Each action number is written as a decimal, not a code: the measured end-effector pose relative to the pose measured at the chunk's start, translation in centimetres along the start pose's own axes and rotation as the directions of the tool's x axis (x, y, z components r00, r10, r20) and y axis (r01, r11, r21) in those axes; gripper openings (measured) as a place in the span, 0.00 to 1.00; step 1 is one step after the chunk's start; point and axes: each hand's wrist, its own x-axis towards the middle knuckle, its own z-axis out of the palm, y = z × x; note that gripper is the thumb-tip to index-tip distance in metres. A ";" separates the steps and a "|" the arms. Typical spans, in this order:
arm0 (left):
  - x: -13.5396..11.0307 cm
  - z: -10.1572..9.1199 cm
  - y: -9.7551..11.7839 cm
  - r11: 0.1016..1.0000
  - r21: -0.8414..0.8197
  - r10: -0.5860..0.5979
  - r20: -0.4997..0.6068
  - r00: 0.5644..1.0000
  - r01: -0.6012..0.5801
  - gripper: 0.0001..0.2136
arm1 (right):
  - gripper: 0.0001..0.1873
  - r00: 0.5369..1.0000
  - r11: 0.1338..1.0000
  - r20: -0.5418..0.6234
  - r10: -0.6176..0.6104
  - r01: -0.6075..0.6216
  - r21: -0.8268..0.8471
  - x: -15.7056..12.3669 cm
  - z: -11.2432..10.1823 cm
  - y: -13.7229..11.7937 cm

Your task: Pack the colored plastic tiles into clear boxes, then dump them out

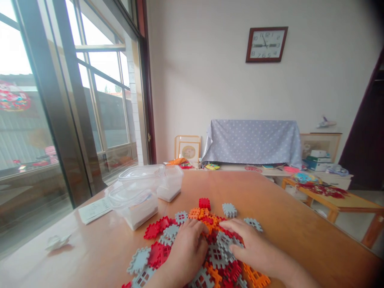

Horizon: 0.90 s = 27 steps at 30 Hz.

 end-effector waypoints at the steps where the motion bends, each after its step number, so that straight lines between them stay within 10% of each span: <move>1: 0.0 0.0 0.0 1.000 0.001 0.005 0.004 1.000 -0.005 0.12 | 0.31 1.000 1.000 0.007 0.007 -0.007 -0.016 -0.1 -0.2 -0.1; 19: 0.1 -0.5 1.0 0.998 -0.046 0.035 0.016 0.999 -0.034 0.07 | 0.04 0.992 0.973 -0.049 0.114 -0.121 -0.196 0.1 0.5 -0.6; 27: -0.1 0.3 1.4 0.801 -0.586 -0.096 0.083 0.992 0.126 0.11 | 0.15 0.973 0.967 -0.215 -0.079 0.022 -0.252 0.2 1.9 -2.7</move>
